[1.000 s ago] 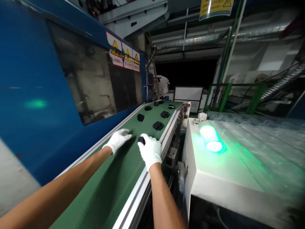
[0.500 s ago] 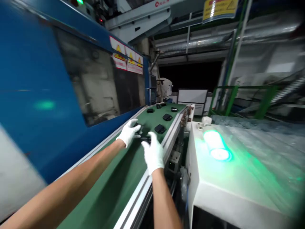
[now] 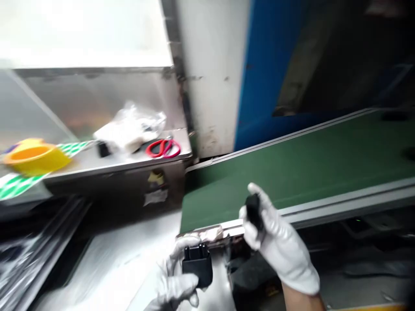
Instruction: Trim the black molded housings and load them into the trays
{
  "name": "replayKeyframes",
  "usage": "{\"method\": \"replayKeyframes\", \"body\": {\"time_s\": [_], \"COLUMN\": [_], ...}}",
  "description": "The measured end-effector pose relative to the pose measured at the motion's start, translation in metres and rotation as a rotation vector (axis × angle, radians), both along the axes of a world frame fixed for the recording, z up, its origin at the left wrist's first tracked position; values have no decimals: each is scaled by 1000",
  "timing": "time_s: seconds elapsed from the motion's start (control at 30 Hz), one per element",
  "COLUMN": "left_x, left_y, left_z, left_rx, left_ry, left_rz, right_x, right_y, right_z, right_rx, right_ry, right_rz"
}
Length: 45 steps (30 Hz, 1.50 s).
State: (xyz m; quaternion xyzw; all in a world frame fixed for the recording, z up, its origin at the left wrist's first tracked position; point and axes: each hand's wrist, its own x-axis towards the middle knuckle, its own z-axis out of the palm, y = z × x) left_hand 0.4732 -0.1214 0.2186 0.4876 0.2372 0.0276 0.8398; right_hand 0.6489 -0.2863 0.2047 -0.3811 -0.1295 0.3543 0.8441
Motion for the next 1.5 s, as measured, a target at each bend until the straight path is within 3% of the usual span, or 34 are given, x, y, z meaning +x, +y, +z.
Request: {"method": "replayKeyframes", "body": {"time_s": [0.07,0.13,0.23,0.3,0.53,0.73,0.97,1.2,1.33,1.4,1.5], "left_x": [-56,-107,-173,-210,-292,-334,-357,-358,-351,-349,-352], "left_y": [11,24,49,66,131,167,176,197,203,203,202], "left_z": [-11,-23,-42,-51,-51,-66,-93,-70,-60,-61,-65], "left_rx": [-48,-75,3,57,-109,-134,-27,-50,-85,6,315], "left_ry": [68,138,247,291,401,439,394,358,322,312,186], "left_rz": [124,212,334,381,252,153,181,102,125,138,160], "right_x": [-69,-126,-191,-226,-318,-358,-371,-367,-365,-366,-370], "right_y": [29,50,79,100,176,206,227,235,239,237,231], "right_z": [-15,-35,-59,-66,-64,-62,-51,-54,-53,-55,-61], "right_rx": [-65,-211,-380,-413,-456,-571,-613,-494,-581,-657,-670], "right_ry": [67,134,230,256,353,335,326,366,228,160,17], "right_rz": [363,529,616,680,749,739,723,742,778,749,643]}}
